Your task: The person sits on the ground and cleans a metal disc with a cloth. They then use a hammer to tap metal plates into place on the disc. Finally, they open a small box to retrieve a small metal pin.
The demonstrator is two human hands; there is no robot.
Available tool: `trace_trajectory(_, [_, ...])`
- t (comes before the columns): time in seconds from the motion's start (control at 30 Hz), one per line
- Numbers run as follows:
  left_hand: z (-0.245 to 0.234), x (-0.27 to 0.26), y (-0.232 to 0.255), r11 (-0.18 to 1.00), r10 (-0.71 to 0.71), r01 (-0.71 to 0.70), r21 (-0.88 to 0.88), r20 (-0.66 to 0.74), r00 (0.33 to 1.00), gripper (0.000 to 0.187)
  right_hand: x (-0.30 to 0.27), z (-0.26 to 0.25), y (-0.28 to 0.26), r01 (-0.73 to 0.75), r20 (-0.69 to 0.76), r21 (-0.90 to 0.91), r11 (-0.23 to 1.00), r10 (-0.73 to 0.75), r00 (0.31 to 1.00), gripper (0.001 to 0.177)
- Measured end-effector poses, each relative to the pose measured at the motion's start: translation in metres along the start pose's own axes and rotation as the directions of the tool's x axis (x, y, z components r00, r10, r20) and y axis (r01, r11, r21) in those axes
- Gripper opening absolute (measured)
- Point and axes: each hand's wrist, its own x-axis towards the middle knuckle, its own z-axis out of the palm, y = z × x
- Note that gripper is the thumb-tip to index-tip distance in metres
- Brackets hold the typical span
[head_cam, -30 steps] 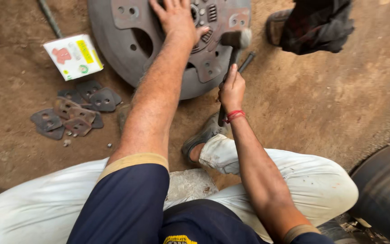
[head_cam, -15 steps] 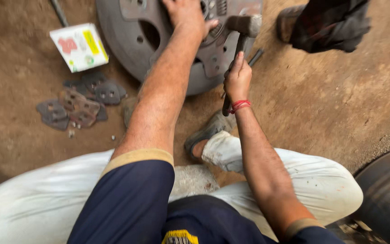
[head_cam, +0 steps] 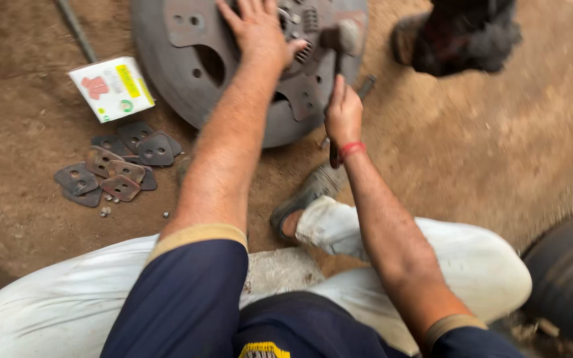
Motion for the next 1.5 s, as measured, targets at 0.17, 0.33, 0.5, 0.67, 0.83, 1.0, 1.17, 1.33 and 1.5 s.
trace_trajectory(0.17, [-0.022,-0.017,-0.022,0.994,0.105,-0.092,0.066,-0.233,0.967,0.128,-0.037,-0.01,0.006,0.003,-0.088,-0.029,1.0,-0.006,0.996,0.069])
trace_trajectory(0.33, [-0.012,-0.005,-0.065,0.867,0.479,-0.498,-0.005,-0.267,0.837,0.09,-0.049,-0.003,0.021,-0.043,-0.12,0.005,0.999,0.043,0.992,0.067])
trace_trajectory(0.5, [-0.009,-0.025,-0.046,0.951,0.232,-0.289,-0.109,-0.369,0.9,0.092,0.036,-0.01,0.016,0.056,-0.106,0.006,0.998,-0.055,0.993,0.068])
trace_trajectory(0.67, [-0.006,-0.059,0.0,0.992,-0.066,0.048,-0.114,-0.155,0.986,0.117,0.115,-0.015,-0.005,0.164,-0.042,-0.085,0.983,-0.168,0.985,0.066])
trace_trajectory(0.83, [-0.022,-0.052,-0.025,0.965,0.227,-0.255,-0.062,-0.289,0.93,0.109,0.078,-0.035,-0.045,-0.154,0.111,0.25,0.956,0.13,0.985,0.056])
trace_trajectory(1.0, [-0.011,-0.021,-0.02,0.969,0.178,-0.223,-0.105,-0.332,0.926,0.094,0.014,-0.037,-0.043,-0.094,0.016,0.442,0.892,0.097,0.995,0.056])
trace_trajectory(1.17, [0.001,-0.006,-0.017,0.986,0.128,-0.151,-0.066,-0.265,0.956,0.091,0.007,-0.022,-0.006,0.132,-0.092,0.33,0.935,-0.107,0.99,0.058])
trace_trajectory(1.33, [-0.013,-0.012,-0.005,0.993,0.067,-0.08,-0.086,-0.149,0.987,0.087,0.026,0.002,0.011,0.219,-0.144,-0.117,0.969,-0.235,0.961,0.063])
trace_trajectory(1.5, [-0.008,-0.033,-0.004,0.993,-0.003,-0.019,-0.117,-0.183,0.983,0.096,0.011,-0.02,-0.017,-0.073,-0.077,0.33,0.941,0.104,0.992,0.053])
